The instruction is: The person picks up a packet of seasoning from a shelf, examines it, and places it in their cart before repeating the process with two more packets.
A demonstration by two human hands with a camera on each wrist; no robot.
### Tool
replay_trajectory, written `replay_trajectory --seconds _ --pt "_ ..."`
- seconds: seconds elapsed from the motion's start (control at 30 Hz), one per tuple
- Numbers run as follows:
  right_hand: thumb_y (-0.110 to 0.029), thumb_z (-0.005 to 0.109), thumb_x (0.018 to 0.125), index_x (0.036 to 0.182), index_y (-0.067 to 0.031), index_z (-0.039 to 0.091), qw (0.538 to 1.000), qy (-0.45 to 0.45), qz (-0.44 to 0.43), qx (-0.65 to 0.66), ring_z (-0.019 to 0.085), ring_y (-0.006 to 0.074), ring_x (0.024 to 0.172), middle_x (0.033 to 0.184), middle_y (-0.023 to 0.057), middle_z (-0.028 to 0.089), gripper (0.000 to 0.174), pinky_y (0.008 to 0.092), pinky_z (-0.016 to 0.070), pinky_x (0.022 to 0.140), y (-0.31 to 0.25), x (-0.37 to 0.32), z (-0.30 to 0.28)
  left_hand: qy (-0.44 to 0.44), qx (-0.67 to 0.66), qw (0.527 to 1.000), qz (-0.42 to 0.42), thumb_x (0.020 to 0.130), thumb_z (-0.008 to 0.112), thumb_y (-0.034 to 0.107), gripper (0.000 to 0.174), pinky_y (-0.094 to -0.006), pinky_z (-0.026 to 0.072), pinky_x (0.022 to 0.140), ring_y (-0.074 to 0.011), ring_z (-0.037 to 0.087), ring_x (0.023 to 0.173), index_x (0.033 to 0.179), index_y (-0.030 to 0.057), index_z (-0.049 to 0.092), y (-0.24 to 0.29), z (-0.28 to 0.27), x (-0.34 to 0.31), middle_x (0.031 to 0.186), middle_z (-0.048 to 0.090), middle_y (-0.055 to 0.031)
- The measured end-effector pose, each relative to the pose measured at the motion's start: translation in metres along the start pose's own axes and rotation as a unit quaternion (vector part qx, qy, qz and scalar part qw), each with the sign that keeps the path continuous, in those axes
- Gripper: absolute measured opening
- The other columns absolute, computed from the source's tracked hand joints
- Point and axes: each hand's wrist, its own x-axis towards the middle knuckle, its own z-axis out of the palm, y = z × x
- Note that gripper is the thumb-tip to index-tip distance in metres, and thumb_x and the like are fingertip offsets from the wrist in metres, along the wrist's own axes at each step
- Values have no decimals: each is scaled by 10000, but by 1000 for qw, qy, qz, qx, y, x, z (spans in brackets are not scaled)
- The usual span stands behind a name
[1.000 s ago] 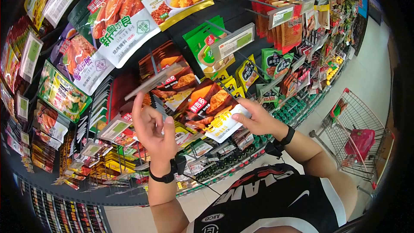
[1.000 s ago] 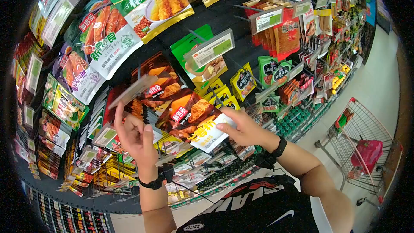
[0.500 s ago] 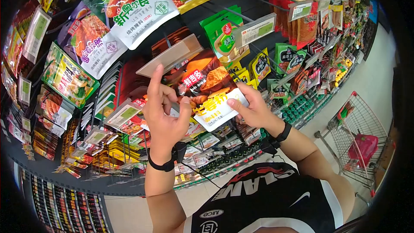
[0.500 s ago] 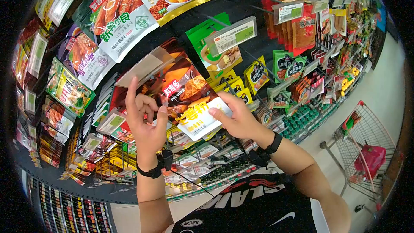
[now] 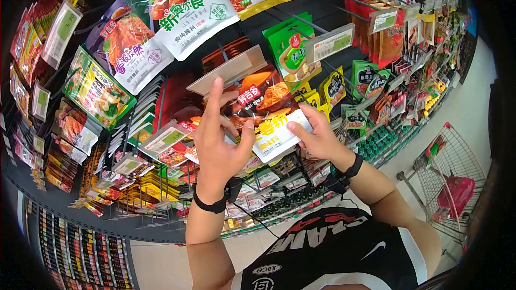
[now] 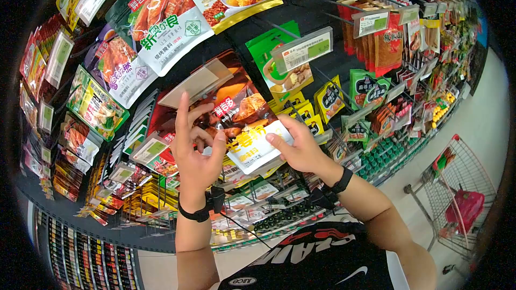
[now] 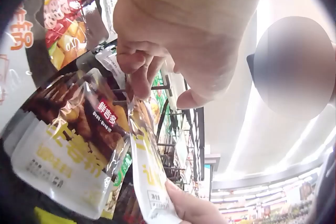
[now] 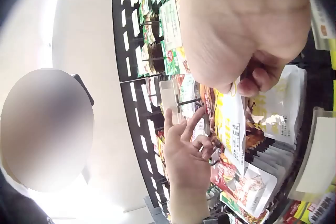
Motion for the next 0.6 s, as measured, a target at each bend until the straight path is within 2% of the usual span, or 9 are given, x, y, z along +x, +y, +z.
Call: replay_trajectory --seconds 0.03,0.6 --pt "-197 619 1015 1257 -33 575 1000 2 0 -6 512 16 604 883 -22 633 295 191 411 512 -1 0 0 4 -8 1000 -10 757 735 18 838 -241 467 543 -109 540 581 1524 24 399 1 0 0 1231 687 -162" --pt "-196 616 1013 1240 -40 572 1000 -10 8 18 544 13 627 907 -14 647 279 189 432 502 3 1 1 11 31 999 11 749 736 24 872 -267 478 542 -136 548 564 1534 -6 357 2 7 0 1244 684 -175"
